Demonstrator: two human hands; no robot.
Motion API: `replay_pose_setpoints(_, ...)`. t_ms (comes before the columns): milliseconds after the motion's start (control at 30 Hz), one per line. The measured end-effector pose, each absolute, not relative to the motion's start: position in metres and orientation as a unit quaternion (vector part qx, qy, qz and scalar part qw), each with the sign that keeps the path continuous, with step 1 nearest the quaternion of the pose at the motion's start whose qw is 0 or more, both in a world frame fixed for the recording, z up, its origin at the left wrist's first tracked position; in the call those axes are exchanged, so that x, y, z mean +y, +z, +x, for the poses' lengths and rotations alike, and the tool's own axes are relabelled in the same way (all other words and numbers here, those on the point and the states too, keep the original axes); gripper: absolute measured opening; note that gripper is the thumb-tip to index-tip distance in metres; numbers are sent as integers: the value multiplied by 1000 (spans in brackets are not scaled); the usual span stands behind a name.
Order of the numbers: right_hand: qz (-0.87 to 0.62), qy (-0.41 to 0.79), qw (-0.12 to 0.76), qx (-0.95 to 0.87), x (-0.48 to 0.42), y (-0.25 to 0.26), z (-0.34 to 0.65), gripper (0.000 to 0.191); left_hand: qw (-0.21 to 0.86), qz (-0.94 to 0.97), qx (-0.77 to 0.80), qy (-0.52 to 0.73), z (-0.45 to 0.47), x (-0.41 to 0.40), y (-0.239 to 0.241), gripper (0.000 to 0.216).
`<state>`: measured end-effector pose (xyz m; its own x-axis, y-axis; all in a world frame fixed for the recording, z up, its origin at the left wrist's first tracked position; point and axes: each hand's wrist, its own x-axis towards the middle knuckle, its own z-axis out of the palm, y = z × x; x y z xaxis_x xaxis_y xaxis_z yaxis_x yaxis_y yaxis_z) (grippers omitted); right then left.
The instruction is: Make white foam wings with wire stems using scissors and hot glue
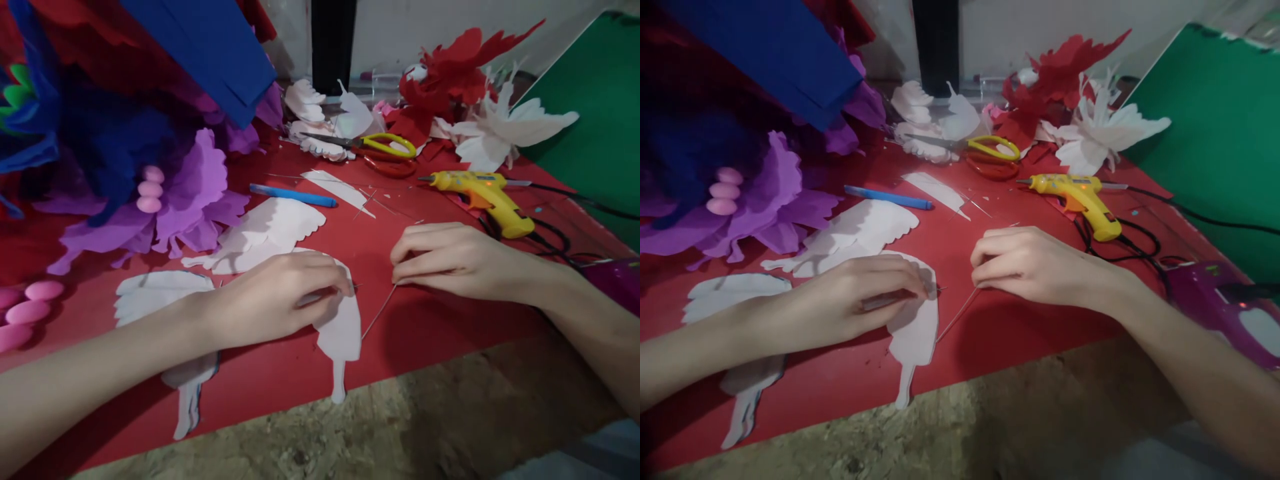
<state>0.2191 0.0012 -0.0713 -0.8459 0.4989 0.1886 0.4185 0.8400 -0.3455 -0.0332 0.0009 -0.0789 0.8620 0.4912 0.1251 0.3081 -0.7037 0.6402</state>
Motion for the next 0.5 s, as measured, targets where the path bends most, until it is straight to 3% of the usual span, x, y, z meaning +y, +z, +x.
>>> replay_pose_setpoints(233,-260,154,134,-944,1,-74,218,37,311,912,222,148,-32,0,-78,22)
replay_pose_setpoints(400,-285,161,154,-932,0,-73,214,27,310,910,244,126,-32,-3,-75,21)
replay_pose_setpoints(500,-312,151,159,-924,-2,-72,211,23,302,905,273,123,-30,-10,-69,31)
